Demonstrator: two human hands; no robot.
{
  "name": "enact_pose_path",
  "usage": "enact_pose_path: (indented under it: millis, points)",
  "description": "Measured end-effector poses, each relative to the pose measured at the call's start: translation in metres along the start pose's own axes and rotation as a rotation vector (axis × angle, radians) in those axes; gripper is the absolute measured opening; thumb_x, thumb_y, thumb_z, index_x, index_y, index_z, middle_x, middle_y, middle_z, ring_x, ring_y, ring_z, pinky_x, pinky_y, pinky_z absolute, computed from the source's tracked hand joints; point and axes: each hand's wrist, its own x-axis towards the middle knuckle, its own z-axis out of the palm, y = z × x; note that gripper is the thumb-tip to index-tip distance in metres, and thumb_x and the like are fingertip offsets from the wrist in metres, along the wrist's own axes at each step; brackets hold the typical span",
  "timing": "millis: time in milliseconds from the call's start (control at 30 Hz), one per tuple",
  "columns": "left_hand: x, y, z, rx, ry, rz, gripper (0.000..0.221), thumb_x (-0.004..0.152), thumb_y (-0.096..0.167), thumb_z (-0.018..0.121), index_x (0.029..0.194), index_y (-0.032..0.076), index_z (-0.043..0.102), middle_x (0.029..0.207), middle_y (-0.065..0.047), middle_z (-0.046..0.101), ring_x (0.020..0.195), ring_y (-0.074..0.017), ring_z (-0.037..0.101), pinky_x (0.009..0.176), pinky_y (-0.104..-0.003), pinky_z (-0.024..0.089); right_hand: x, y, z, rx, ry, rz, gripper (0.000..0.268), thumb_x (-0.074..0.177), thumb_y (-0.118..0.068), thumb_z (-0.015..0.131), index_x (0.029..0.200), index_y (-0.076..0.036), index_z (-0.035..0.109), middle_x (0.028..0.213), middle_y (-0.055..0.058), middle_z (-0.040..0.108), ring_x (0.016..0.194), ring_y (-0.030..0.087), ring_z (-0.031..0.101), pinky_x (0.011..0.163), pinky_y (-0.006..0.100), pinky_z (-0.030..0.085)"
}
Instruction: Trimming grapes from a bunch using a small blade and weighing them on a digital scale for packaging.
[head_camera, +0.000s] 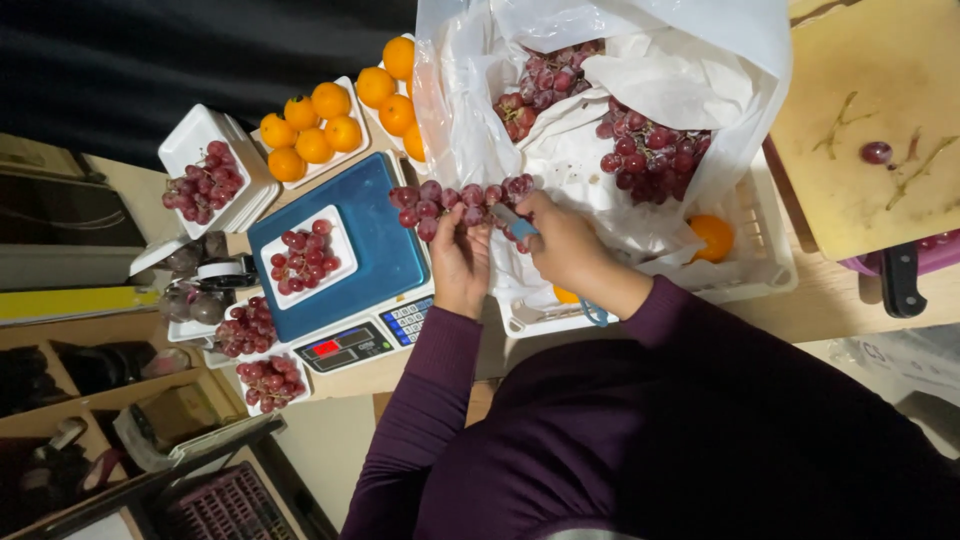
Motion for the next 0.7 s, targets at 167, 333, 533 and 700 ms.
enact_pose_path:
  millis: [167,333,533,700]
  points:
    - [-0.002,0.001,0.0,-0.002,-0.017,0.026,0.013,0.085,-0.001,0.073,0.085,0.009,0.065,0.08,-0.003,0.067,0.072,-0.0169,0.07,0.065,-0.022,0.058,-0.009,-0.028,-0.013,-0.059,-0.028,-0.016,0.039,0.098,-0.011,0.056,0.136,-0.008,0.049,0.123,0.026,0.068,0.118,0.041,0.066,0.095,0.052,0.057]
    - [-0.015,0.008,0.011,0.073,-0.027,0.08,0.018,0.085,-0.002,0.073,0.086,0.014,0.065,0.076,0.002,0.064,0.07,-0.012,0.068,0.062,-0.019,0.057,0.009,-0.013,-0.001,-0.076,-0.085,-0.041,0.04,0.1,-0.007,0.055,0.139,0.0,0.051,0.105,0.022,0.069,0.102,0.035,0.072,0.08,0.047,0.063]
    - [-0.038,0.019,0.041,0.302,0.034,0.104,0.014,0.085,0.003,0.074,0.085,0.014,0.066,0.066,0.001,0.061,0.056,-0.0095,0.064,0.051,-0.02,0.056,-0.003,-0.042,-0.017,-0.295,-0.199,-0.031,0.039,0.099,-0.011,0.056,0.137,-0.008,0.055,0.088,0.01,0.073,0.049,0.017,0.072,0.095,0.04,0.058]
    - [-0.045,0.025,0.048,0.426,0.033,0.159,0.013,0.085,0.004,0.074,0.087,0.013,0.066,0.064,0.001,0.061,0.054,-0.0087,0.065,0.051,-0.02,0.055,0.002,-0.04,-0.019,-0.024,-0.244,0.097,0.04,0.099,-0.007,0.052,0.139,-0.001,0.055,0.09,0.021,0.071,0.05,0.026,0.071,0.044,0.034,0.062]
